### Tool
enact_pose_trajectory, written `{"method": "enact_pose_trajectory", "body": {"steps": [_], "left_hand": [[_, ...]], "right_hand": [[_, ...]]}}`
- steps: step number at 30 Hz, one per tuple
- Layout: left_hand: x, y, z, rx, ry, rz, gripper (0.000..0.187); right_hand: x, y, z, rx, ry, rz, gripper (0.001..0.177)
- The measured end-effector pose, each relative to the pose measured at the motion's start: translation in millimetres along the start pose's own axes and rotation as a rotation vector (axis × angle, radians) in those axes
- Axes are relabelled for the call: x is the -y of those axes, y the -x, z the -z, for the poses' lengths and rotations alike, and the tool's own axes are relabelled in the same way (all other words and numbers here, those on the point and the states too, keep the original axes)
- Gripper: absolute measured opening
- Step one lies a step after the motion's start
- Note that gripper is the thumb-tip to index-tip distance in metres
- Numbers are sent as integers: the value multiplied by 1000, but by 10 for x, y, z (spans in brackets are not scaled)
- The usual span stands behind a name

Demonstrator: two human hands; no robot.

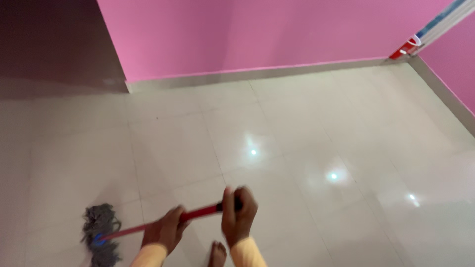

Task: The person holds a mop with both hands and moves it across the floor in a back-and-forth motion.

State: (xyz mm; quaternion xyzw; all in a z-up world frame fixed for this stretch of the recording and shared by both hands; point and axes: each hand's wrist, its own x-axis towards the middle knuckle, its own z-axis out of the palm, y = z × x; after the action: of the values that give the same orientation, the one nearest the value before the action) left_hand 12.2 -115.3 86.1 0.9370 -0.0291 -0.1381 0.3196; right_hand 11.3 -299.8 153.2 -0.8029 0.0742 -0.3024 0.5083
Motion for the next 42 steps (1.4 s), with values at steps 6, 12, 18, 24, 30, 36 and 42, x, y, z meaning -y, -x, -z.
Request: {"method": "enact_pose_trajectory", "body": {"steps": [6, 12, 18, 24, 30, 36, 42], "left_hand": [[1227, 48, -274, 346, -188, 387, 18], [1291, 84, -423, 155, -201, 329, 18], [-440, -102, -36, -6, -13, -3, 21], [-713, 22, 120, 271, 37, 26, 21], [426, 134, -325, 278, -140, 196, 17], [1775, 273, -589, 454, -296, 594, 31], [706, 127, -473, -66, -25, 289, 29]], "right_hand": [[216, 397, -175, 888, 153, -327, 27], [298, 223, -151, 809, 354, -171, 28], [23, -676, 404, 43, -142, -171, 32], [-69, -393, 332, -182, 39, -99, 35], [-191, 321, -90, 23, 29, -224, 38], [18, 697, -302, 1082, 324, -396, 31], [-77, 0, 47, 559, 87, -395, 32]]}}
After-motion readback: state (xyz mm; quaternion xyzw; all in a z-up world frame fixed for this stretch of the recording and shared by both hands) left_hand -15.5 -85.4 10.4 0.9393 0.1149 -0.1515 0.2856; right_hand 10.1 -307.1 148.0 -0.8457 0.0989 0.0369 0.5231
